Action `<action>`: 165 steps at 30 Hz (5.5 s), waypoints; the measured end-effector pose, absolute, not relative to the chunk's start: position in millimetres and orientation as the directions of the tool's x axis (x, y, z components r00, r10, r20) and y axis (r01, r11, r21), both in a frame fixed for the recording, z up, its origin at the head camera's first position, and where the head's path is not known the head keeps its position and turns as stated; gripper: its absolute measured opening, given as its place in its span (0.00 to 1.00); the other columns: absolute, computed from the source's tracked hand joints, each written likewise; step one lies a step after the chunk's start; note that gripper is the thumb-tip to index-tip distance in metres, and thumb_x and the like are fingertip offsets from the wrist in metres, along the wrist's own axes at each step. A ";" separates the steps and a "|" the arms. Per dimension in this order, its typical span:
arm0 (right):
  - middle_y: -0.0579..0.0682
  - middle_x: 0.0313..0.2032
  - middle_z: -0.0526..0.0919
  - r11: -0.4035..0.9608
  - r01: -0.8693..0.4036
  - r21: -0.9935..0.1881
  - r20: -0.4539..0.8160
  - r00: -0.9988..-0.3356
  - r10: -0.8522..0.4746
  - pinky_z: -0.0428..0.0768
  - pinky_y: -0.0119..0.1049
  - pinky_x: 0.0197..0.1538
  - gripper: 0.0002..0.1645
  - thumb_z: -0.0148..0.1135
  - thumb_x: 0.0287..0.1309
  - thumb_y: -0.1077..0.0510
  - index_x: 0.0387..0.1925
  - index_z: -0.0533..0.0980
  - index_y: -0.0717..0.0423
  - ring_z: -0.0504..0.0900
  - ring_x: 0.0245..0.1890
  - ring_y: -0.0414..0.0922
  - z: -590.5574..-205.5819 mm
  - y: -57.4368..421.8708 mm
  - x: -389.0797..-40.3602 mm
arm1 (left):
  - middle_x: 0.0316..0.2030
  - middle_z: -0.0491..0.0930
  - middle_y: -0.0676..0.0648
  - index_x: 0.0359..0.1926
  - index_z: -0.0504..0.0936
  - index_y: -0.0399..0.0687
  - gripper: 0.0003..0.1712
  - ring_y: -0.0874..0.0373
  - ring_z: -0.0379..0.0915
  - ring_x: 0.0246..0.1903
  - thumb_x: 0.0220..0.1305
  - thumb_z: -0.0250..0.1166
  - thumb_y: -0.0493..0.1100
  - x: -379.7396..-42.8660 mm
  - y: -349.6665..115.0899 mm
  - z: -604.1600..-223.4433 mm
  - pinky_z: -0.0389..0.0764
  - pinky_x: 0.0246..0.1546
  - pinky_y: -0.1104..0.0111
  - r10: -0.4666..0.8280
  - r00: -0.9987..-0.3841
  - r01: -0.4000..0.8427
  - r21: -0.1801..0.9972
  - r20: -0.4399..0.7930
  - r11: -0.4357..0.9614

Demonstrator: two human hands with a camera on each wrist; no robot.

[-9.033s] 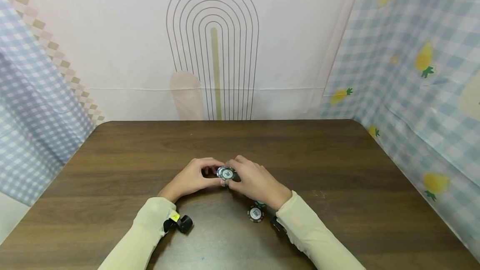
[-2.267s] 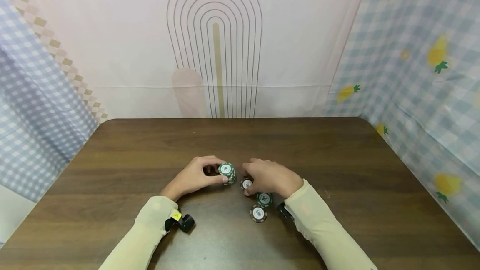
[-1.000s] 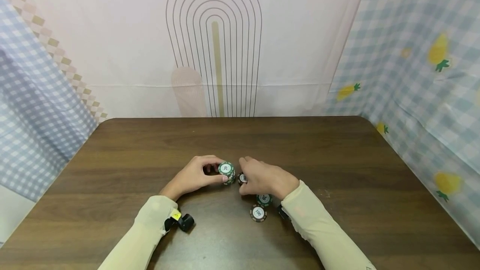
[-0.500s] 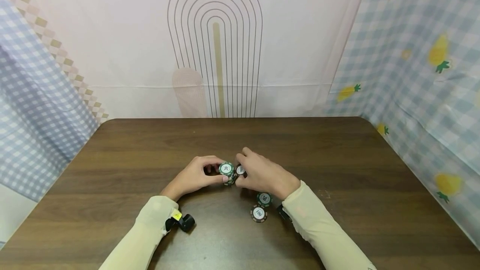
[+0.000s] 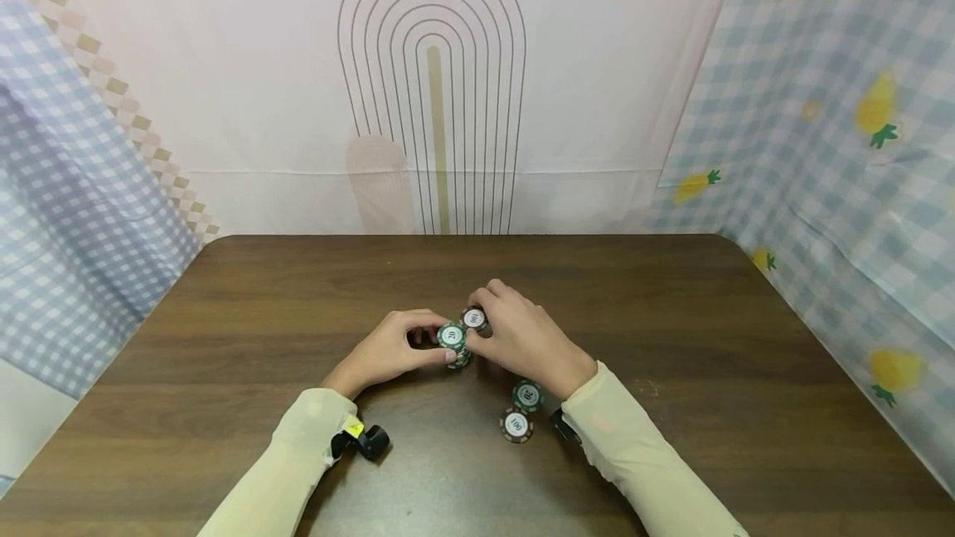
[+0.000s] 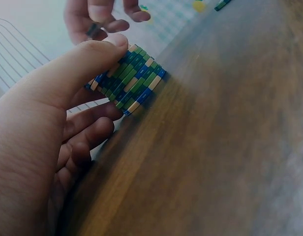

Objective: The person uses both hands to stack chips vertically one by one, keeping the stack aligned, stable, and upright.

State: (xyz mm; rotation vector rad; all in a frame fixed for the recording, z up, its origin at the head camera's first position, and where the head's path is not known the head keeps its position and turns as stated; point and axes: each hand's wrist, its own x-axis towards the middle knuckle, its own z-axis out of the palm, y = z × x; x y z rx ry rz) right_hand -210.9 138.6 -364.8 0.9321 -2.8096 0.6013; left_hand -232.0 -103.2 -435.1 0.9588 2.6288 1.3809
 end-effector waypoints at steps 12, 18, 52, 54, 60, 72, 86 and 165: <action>0.45 0.48 0.79 0.671 -0.641 -0.373 0.185 -0.760 -0.624 0.80 0.35 0.41 0.21 0.73 0.67 0.51 0.56 0.81 0.55 0.78 0.37 0.38 -372.6 128.7 -205.7 | 0.40 0.85 0.57 0.55 0.89 0.54 0.19 0.63 0.79 0.38 0.64 0.78 0.50 -232.3 -103.4 -434.3 0.81 0.40 0.67 0.548 -0.794 0.531 0.741 0.264 0.412; 0.46 0.49 0.80 0.666 -0.652 -0.361 0.198 -0.752 -0.629 0.82 0.37 0.43 0.21 0.72 0.68 0.50 0.57 0.82 0.56 0.80 0.39 0.38 -374.8 127.9 -205.4 | 0.40 0.85 0.57 0.54 0.89 0.53 0.18 0.63 0.79 0.38 0.64 0.77 0.49 -233.6 -101.9 -432.4 0.81 0.41 0.67 0.553 -0.785 0.545 0.735 0.278 0.404; 0.46 0.48 0.82 0.712 -0.583 -0.392 0.142 -0.803 -0.579 0.84 0.46 0.48 0.20 0.66 0.74 0.47 0.59 0.82 0.52 0.85 0.47 0.45 -378.3 129.5 -208.3 | 0.41 0.85 0.60 0.56 0.88 0.57 0.20 0.64 0.79 0.38 0.65 0.76 0.53 -229.8 -101.9 -434.1 0.82 0.41 0.67 0.540 -0.808 0.499 0.759 0.234 0.418; 0.46 0.48 0.82 0.709 -0.588 -0.389 0.136 -0.798 -0.587 0.83 0.45 0.46 0.20 0.65 0.75 0.47 0.59 0.82 0.52 0.85 0.46 0.45 -377.9 129.5 -208.7 | 0.41 0.85 0.60 0.56 0.88 0.56 0.20 0.64 0.80 0.38 0.65 0.76 0.54 -229.8 -102.3 -433.6 0.82 0.41 0.67 0.538 -0.809 0.502 0.756 0.237 0.421; 0.43 0.44 0.82 0.713 -0.595 -0.371 0.122 -0.792 -0.598 0.81 0.40 0.42 0.19 0.64 0.75 0.46 0.58 0.83 0.52 0.81 0.39 0.40 -375.8 129.7 -210.2 | 0.42 0.86 0.60 0.57 0.88 0.55 0.21 0.64 0.80 0.38 0.65 0.76 0.54 -230.6 -103.5 -433.8 0.82 0.41 0.67 0.536 -0.809 0.505 0.750 0.240 0.427; 0.48 0.47 0.84 0.748 -0.582 -0.319 -0.095 -0.766 -0.636 0.82 0.47 0.44 0.18 0.69 0.70 0.47 0.56 0.83 0.50 0.82 0.42 0.42 -366.8 143.5 -211.4 | 0.42 0.86 0.58 0.58 0.88 0.54 0.22 0.64 0.79 0.38 0.65 0.77 0.53 -230.7 -102.5 -433.7 0.81 0.40 0.67 0.536 -0.810 0.502 0.756 0.240 0.420; 0.50 0.52 0.78 0.773 -0.546 -0.323 -0.273 -0.728 -0.629 0.81 0.51 0.51 0.27 0.74 0.65 0.44 0.59 0.79 0.50 0.81 0.48 0.47 -357.8 148.7 -208.5 | 0.41 0.85 0.57 0.56 0.88 0.53 0.22 0.62 0.78 0.37 0.65 0.77 0.54 -230.7 -103.4 -433.4 0.80 0.39 0.67 0.529 -0.813 0.497 0.762 0.243 0.414; 0.43 0.29 0.77 0.652 -0.460 -0.603 -0.099 -0.768 -0.633 0.73 0.34 0.35 0.14 0.70 0.69 0.48 0.42 0.78 0.52 0.73 0.27 0.39 -391.1 155.3 -229.9 | 0.47 0.86 0.53 0.64 0.83 0.49 0.20 0.61 0.79 0.39 0.78 0.64 0.52 -226.4 -104.0 -433.4 0.80 0.42 0.66 0.443 -0.864 0.435 0.796 0.238 0.420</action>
